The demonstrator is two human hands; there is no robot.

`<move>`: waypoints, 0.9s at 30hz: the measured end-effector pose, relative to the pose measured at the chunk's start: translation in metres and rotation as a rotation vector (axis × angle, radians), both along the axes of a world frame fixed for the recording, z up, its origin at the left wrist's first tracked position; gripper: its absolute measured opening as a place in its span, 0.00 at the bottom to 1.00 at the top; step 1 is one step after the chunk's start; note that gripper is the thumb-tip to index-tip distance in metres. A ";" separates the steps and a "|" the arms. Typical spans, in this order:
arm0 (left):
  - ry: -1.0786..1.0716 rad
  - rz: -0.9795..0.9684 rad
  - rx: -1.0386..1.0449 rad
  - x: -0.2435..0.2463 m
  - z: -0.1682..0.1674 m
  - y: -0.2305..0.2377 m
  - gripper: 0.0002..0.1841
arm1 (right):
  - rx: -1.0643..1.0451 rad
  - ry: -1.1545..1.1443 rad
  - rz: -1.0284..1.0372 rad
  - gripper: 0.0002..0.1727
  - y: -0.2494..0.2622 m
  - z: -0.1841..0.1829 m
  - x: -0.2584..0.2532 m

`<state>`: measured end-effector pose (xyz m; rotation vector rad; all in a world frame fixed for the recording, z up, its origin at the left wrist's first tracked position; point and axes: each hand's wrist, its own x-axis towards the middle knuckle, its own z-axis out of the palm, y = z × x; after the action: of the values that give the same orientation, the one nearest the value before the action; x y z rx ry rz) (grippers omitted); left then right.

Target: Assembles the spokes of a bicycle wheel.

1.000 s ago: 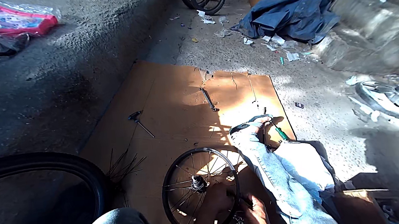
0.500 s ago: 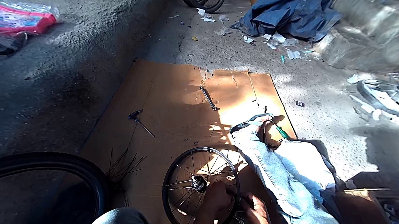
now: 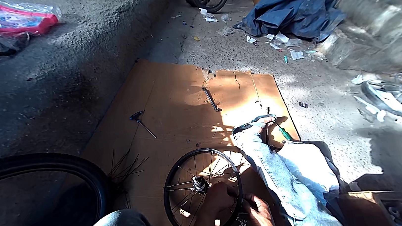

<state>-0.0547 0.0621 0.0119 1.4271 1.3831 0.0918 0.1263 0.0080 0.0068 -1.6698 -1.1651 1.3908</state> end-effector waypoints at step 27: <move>-0.087 -0.047 0.050 0.000 0.002 0.000 0.15 | 0.128 -0.148 0.065 0.07 0.001 -0.002 0.003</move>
<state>-0.0543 0.0621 0.0139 1.4789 1.2836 0.1570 0.1292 0.0089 0.0048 -1.6794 -1.3730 1.2202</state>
